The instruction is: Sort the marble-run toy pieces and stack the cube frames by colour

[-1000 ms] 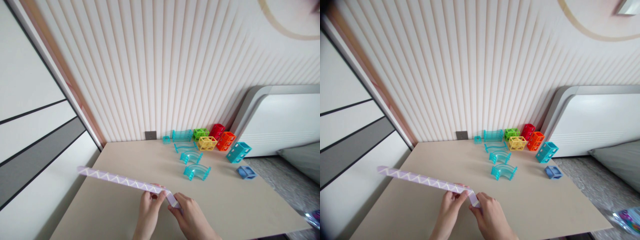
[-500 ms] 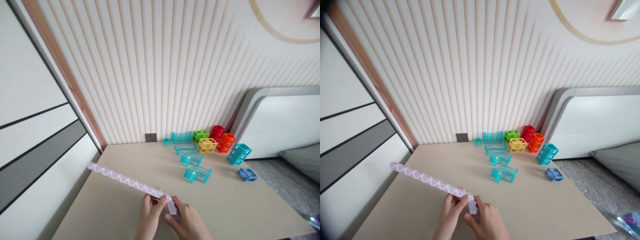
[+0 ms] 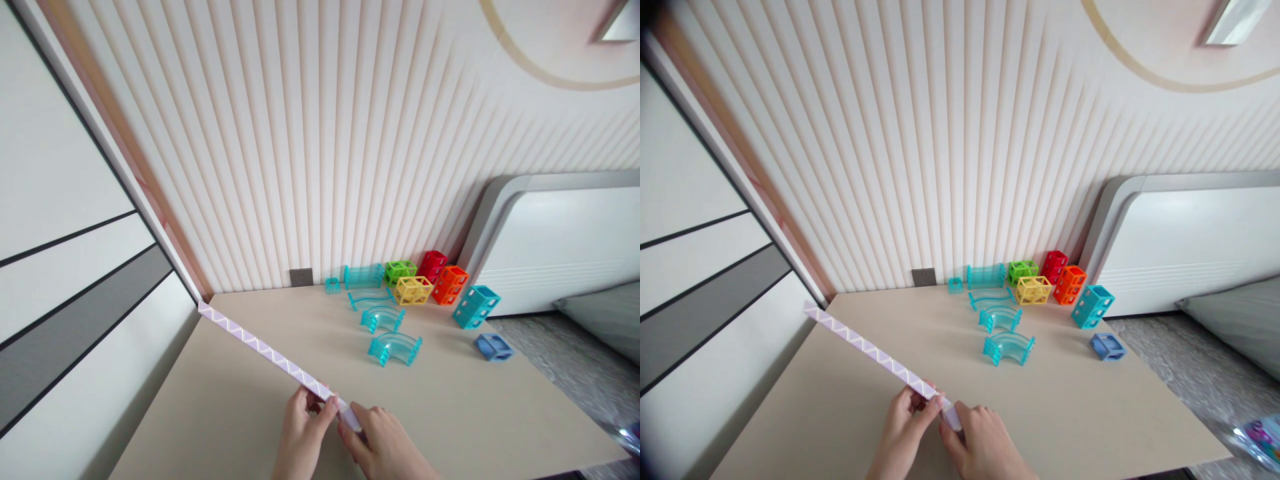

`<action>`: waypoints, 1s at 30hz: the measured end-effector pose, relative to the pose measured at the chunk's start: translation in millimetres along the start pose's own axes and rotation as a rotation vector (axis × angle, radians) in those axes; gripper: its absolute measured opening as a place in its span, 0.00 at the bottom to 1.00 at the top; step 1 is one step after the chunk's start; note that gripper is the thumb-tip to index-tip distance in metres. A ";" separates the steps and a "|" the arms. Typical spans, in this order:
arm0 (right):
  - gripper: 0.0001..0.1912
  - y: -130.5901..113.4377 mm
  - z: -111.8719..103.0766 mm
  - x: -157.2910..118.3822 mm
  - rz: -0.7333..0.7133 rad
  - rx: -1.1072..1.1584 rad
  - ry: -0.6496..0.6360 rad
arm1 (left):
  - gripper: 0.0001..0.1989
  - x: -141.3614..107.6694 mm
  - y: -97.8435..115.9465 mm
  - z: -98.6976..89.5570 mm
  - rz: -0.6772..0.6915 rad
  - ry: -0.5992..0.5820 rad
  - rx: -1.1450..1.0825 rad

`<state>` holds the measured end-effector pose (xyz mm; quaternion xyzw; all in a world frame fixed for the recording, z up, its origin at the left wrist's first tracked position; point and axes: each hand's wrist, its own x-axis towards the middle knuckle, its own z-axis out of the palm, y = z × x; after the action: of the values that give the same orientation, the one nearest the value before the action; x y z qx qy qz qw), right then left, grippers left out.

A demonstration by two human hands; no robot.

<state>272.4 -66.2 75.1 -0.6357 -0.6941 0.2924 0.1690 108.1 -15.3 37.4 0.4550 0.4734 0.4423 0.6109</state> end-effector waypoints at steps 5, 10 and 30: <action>0.25 5.0 -12.2 -0.8 0.096 0.694 -0.244 | 0.25 -0.9 -4.9 -2.2 -0.087 -0.038 -0.188; 0.30 11.0 7.7 9.0 0.112 1.151 -0.331 | 0.26 1.2 -9.1 1.7 -0.093 -0.007 -0.329; 0.34 -8.5 -1.4 16.1 0.201 1.436 -0.242 | 0.25 -2.7 10.8 10.8 0.022 0.107 -0.349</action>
<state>264.5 -50.3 79.2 -0.3925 -0.2837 0.7572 0.4384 117.1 -17.3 49.9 0.3234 0.4162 0.5479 0.6496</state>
